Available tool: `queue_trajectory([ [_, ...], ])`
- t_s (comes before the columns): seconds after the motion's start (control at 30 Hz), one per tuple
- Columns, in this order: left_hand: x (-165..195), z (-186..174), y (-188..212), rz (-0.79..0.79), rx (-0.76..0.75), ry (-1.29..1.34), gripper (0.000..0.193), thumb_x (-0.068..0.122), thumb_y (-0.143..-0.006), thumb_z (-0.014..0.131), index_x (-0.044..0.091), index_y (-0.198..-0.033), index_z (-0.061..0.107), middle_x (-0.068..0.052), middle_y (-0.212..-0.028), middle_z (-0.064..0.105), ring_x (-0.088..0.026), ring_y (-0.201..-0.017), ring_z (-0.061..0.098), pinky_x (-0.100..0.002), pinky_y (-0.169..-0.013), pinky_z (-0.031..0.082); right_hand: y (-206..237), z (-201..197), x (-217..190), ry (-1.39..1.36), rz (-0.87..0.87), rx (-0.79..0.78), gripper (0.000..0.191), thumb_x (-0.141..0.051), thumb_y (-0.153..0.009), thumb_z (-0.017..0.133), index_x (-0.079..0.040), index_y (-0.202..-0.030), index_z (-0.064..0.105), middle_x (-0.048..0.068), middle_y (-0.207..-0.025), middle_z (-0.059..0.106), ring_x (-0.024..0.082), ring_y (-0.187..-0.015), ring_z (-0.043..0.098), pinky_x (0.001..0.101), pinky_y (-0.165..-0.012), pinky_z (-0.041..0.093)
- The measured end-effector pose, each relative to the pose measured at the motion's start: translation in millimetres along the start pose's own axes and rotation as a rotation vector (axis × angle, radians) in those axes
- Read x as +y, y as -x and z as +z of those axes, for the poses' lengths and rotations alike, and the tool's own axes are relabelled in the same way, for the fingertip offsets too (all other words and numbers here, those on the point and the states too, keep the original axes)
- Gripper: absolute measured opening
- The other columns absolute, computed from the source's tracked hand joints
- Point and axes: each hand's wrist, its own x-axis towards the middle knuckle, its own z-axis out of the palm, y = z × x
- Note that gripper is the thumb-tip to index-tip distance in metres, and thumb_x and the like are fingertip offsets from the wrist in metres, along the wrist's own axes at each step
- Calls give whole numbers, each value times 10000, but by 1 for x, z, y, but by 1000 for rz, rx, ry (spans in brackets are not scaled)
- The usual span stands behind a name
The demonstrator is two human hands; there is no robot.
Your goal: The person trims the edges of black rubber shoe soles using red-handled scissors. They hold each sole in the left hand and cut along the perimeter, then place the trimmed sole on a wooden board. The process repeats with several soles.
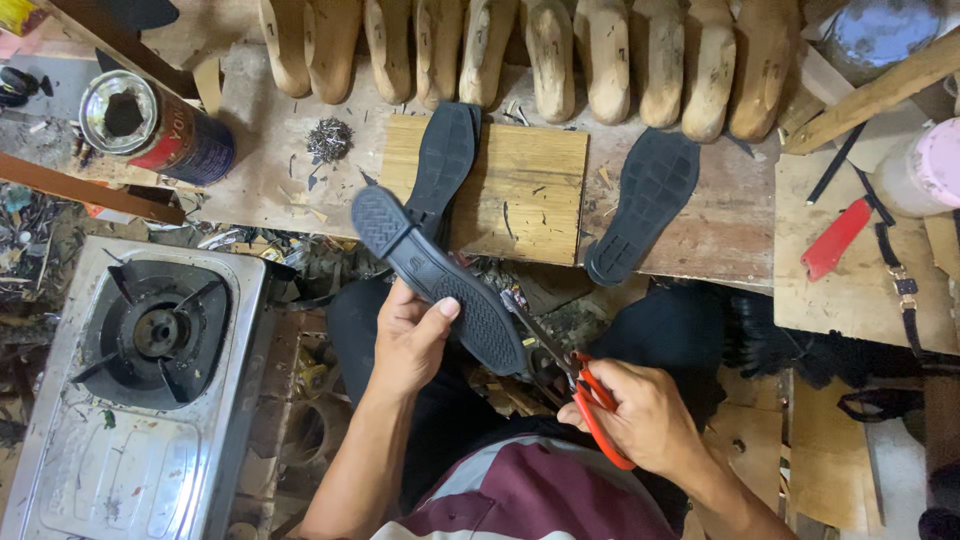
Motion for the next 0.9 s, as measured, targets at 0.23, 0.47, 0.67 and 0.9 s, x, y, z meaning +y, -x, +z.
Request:
queue_trajectory([
  [0.23,-9,12,7,-13,-88,-49,438,-49,-952,672,15,-1369,554,-91,-1233,673,-202,-1152,637,-380,-1039,515,-5,0,-13,105,-123,68,406,-251,-671,914,-7,-859,650,90,-666,645,233,-531,636,349,-500,496],
  [0.47,-5,11,11,-54,-139,-76,432,-54,-964,661,9,-1378,553,-78,-1238,672,-185,-1157,635,-365,-1034,520,0,0,-6,52,18,-5,395,-291,-689,922,-27,-823,659,59,-611,678,194,-504,690,332,-480,515],
  [0.67,-7,6,12,-90,-144,-100,442,-46,-950,670,4,-1373,550,-79,-1230,678,-183,-1149,644,-359,-1029,525,5,1,7,23,6,11,372,-247,-670,932,-17,-798,669,81,-584,650,179,-462,616,337,-462,492],
  [0.9,-22,27,17,-198,-244,-105,535,-18,-907,681,49,-1406,501,-51,-1272,649,-153,-1169,616,-336,-1028,495,2,15,13,-33,24,39,327,-167,-739,890,-14,-751,601,95,-548,575,148,-460,514,331,-458,448],
])
